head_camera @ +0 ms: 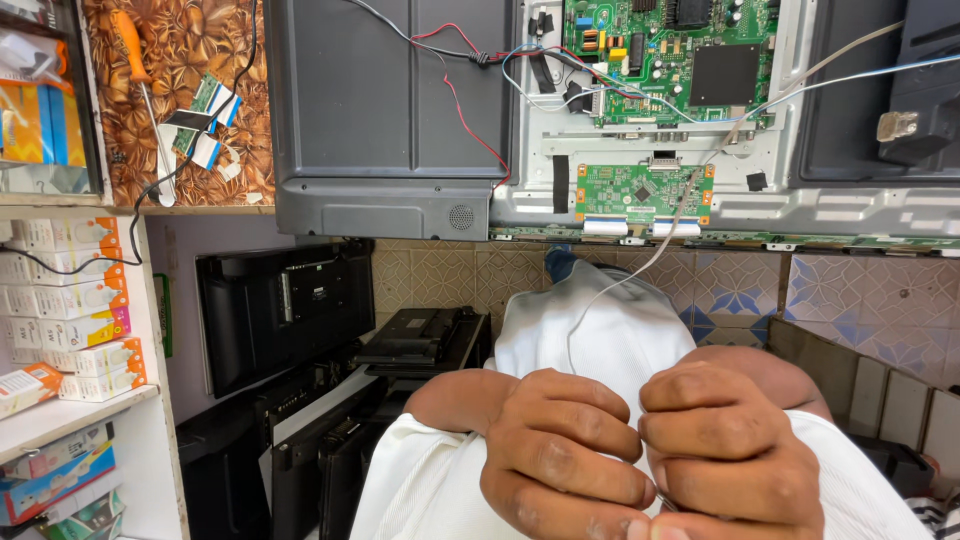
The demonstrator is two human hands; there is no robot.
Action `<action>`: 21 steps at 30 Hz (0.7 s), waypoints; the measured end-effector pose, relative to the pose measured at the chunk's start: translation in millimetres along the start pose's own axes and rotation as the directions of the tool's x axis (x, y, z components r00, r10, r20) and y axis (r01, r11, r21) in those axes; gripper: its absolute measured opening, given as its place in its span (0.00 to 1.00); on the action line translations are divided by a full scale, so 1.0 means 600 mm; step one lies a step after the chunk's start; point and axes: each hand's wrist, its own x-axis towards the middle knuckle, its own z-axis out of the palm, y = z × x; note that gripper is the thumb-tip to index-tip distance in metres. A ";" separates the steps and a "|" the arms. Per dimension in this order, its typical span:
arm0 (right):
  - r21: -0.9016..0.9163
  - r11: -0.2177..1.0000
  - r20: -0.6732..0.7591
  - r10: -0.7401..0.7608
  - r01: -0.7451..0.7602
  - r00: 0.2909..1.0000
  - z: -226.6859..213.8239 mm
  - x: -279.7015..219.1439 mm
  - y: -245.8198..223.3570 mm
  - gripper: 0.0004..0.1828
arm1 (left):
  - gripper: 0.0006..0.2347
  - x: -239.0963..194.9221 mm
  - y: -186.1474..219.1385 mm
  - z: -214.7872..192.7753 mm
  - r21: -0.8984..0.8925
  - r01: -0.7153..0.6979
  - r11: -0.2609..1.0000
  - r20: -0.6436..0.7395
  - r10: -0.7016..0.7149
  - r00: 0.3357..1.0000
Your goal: The person works on the back of a television, handling and connecting internal wires to the circuit board. They then reattach the plastic back cover to the television chassis.
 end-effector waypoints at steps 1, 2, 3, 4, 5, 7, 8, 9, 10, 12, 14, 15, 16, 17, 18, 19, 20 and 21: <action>-0.012 1.000 -0.052 -0.004 0.004 0.999 0.006 0.004 0.007 0.02 | 0.03 0.002 -0.004 -0.005 -0.016 0.010 1.000 0.028 -0.009 1.000; -0.025 1.000 -0.104 -0.009 0.006 0.995 0.012 0.009 0.014 0.04 | 0.01 0.004 -0.008 -0.011 -0.032 0.020 0.999 0.056 -0.018 0.998; -0.022 1.000 -0.105 -0.007 0.005 0.994 0.012 0.012 0.019 0.04 | 0.01 0.007 -0.011 -0.008 -0.030 0.022 0.999 0.055 -0.020 0.998; -0.004 1.000 -0.121 0.019 -0.020 0.993 0.013 0.015 0.023 0.04 | 0.01 0.009 -0.014 -0.006 -0.015 0.034 0.999 0.016 -0.033 0.999; 0.018 0.999 -0.136 0.046 -0.044 0.990 0.013 0.017 0.028 0.05 | 0.02 0.011 -0.017 -0.004 0.001 0.046 0.999 -0.025 -0.046 0.999; 0.057 0.997 -0.089 0.057 -0.052 0.994 -0.001 0.011 0.035 0.03 | 0.02 0.020 -0.023 -0.027 -0.023 0.059 0.998 0.071 -0.058 0.996; 0.090 0.994 -0.042 0.065 -0.061 0.997 -0.008 0.007 0.039 0.03 | 0.03 0.024 -0.026 -0.038 -0.051 0.076 0.996 0.166 -0.066 0.984; 0.100 0.993 -0.040 0.068 -0.064 0.997 -0.016 0.003 0.048 0.03 | 0.03 0.025 -0.033 -0.037 -0.042 0.078 0.996 0.163 -0.070 0.984; 0.150 0.988 0.005 0.047 -0.047 0.999 -0.024 -0.002 0.057 0.02 | 0.05 0.026 -0.039 -0.037 -0.037 0.052 0.998 0.174 -0.045 0.984; 0.213 0.976 0.058 0.022 -0.034 0.998 -0.018 0.002 0.065 0.03 | 0.07 0.028 -0.050 -0.032 -0.020 0.023 1.000 0.178 -0.019 0.984; 0.015 0.984 -0.224 0.178 -0.179 0.958 0.012 0.018 0.060 0.08 | 0.05 0.031 -0.060 -0.024 0.064 -0.006 0.998 0.097 0.000 0.995; 0.020 0.985 -0.220 0.174 -0.174 0.960 0.008 0.027 0.061 0.08 | 0.05 0.034 -0.062 -0.030 0.070 -0.012 0.997 0.097 0.006 0.995; -0.004 0.982 -0.157 0.188 -0.191 0.970 0.003 0.036 0.062 0.05 | 0.03 0.036 -0.065 -0.036 0.076 0.010 0.997 0.114 -0.019 0.993; -0.031 0.978 -0.096 0.202 -0.206 0.975 0.000 0.045 0.062 0.04 | 0.02 0.039 -0.067 -0.042 0.081 0.031 0.996 0.132 -0.042 0.990; -0.028 0.980 -0.093 0.195 -0.198 0.976 0.015 0.050 0.076 0.04 | 0.02 0.037 -0.067 -0.045 0.085 0.024 0.996 0.134 -0.035 0.990; -0.077 0.988 -0.199 0.118 -0.136 0.973 0.031 0.054 0.091 0.08 | 0.02 0.034 -0.067 -0.049 0.122 0.064 0.990 0.093 -0.076 0.993; -0.131 0.988 -0.300 0.037 -0.079 0.953 0.046 0.059 0.105 0.13 | 0.03 0.032 -0.067 -0.052 0.157 0.106 0.982 0.050 -0.115 0.992; -0.130 0.989 -0.296 0.026 -0.067 0.955 0.047 0.055 0.117 0.13 | 0.03 0.032 -0.070 -0.061 0.158 0.094 0.983 0.054 -0.104 0.993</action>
